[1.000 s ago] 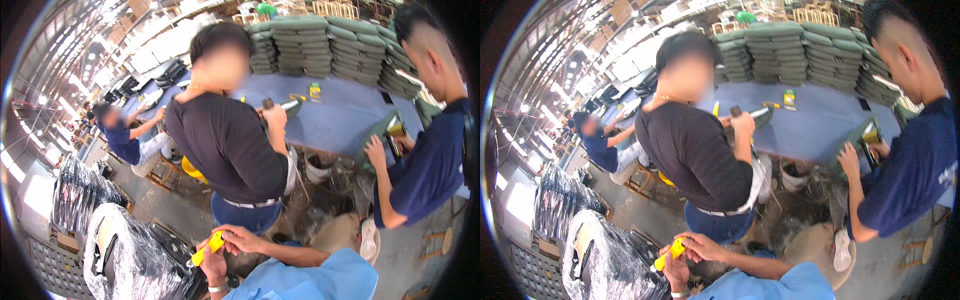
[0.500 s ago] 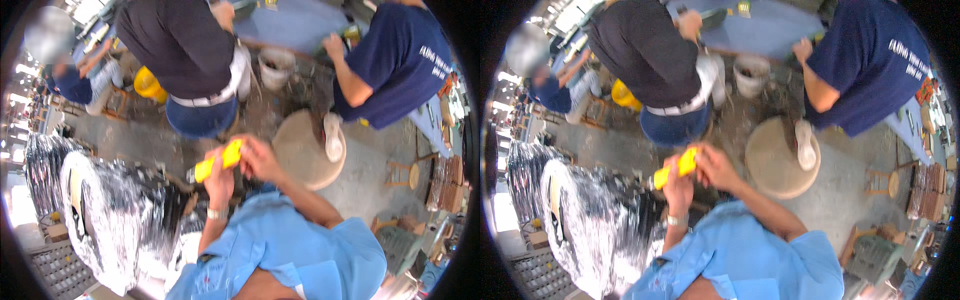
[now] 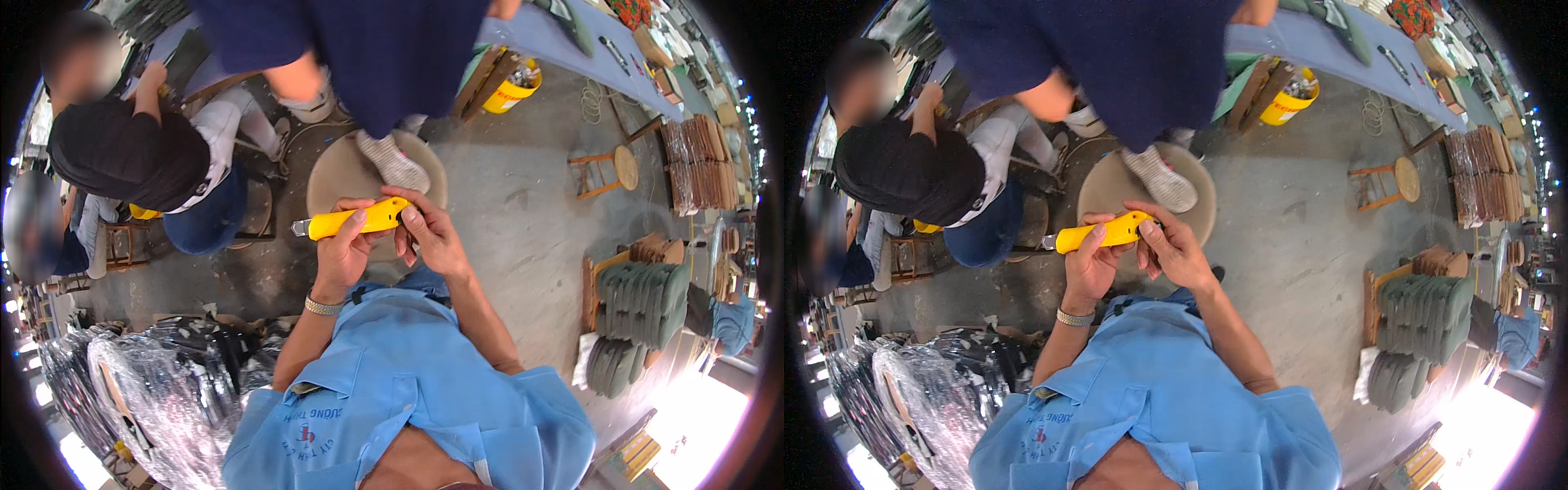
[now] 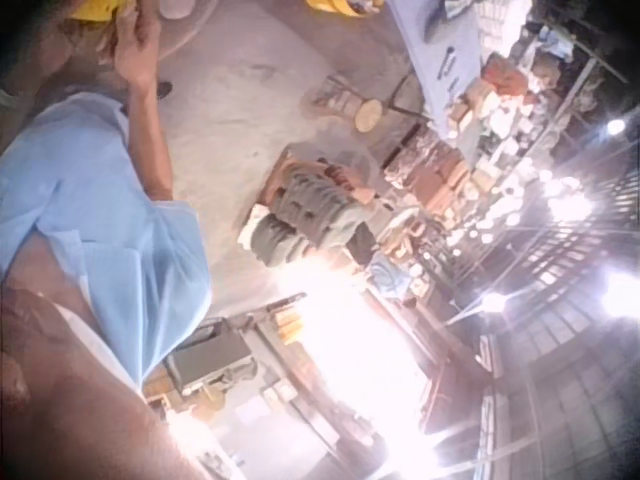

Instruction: The person assembles green fabric cushions by cutting excess fabric with a utility knife, folding edges, and securing them with a staple gun. The person handles multiple cushion pieces, aligns fabric, and staples edges to complete the assembly.

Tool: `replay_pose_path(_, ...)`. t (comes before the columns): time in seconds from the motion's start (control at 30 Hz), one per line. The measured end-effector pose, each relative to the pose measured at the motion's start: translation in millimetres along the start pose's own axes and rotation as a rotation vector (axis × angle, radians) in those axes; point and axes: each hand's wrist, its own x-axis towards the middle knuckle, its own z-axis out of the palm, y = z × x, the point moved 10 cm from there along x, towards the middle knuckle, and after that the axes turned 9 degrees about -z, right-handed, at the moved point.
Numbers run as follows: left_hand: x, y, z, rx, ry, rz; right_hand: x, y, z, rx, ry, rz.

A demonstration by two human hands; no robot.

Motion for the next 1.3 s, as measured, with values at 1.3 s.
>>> replay_pose_path(1.3,554.3,-394.3,444.1,-0.078,-0.341,-0.602,71.2,-225.8,-729.4,0.019,0.677,-0.212)
